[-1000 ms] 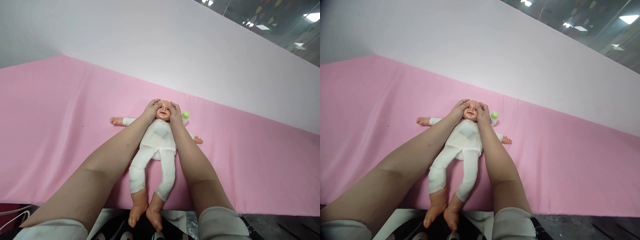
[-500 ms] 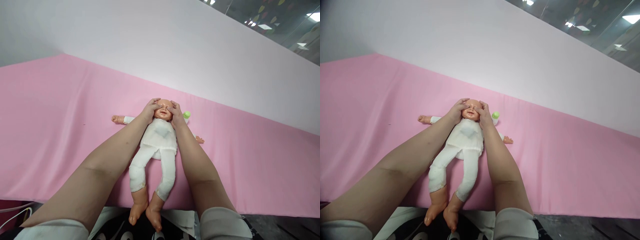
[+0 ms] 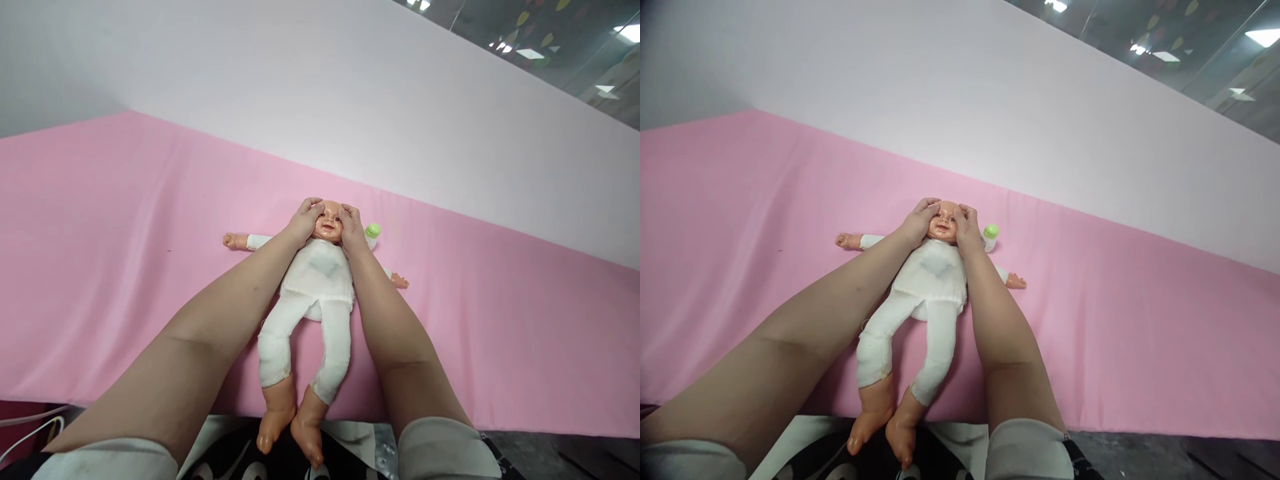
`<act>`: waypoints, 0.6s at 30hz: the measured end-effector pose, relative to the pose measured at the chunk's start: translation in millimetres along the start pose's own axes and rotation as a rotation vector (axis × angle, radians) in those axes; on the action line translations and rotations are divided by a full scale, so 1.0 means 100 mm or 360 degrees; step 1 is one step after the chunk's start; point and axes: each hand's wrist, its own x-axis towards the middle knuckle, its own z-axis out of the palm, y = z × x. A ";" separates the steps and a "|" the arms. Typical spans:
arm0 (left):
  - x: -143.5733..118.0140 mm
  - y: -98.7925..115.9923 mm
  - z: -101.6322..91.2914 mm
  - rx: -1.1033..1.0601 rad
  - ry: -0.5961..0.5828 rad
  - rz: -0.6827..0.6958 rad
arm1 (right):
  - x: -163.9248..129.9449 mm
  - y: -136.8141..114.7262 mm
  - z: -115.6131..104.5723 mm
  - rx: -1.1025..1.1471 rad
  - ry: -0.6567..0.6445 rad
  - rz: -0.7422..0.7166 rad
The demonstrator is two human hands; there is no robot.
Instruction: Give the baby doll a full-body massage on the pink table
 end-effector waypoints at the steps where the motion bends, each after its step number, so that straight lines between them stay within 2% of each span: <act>1: 0.02 -0.01 -0.01 0.0024 0.0005 -0.0006 | -0.01 0.00 -0.02 0.0019 -0.0037 0.0008; 4: 0.04 -0.05 -0.04 0.0151 0.0045 0.0052 | -0.04 -0.01 -0.06 0.0033 -0.0162 -0.0001; 6: 0.01 -0.05 -0.06 0.0293 0.0112 0.0183 | -0.08 -0.02 -0.08 -0.0099 -0.0179 -0.0086; 10: -0.17 0.01 -0.09 0.0691 0.0293 0.0512 | -0.20 -0.05 -0.08 -0.0513 0.0004 -0.0347; 12: -0.29 0.06 -0.09 0.0833 0.0335 0.0570 | -0.30 -0.08 -0.10 -0.0660 0.0113 -0.0366; 14: -0.40 0.09 -0.08 0.0913 0.0314 0.0565 | -0.40 -0.12 -0.13 -0.0773 0.0148 -0.0339; 18: -0.54 0.12 -0.14 0.0907 0.0191 0.0535 | -0.58 -0.23 -0.21 -0.0817 0.0025 -0.0301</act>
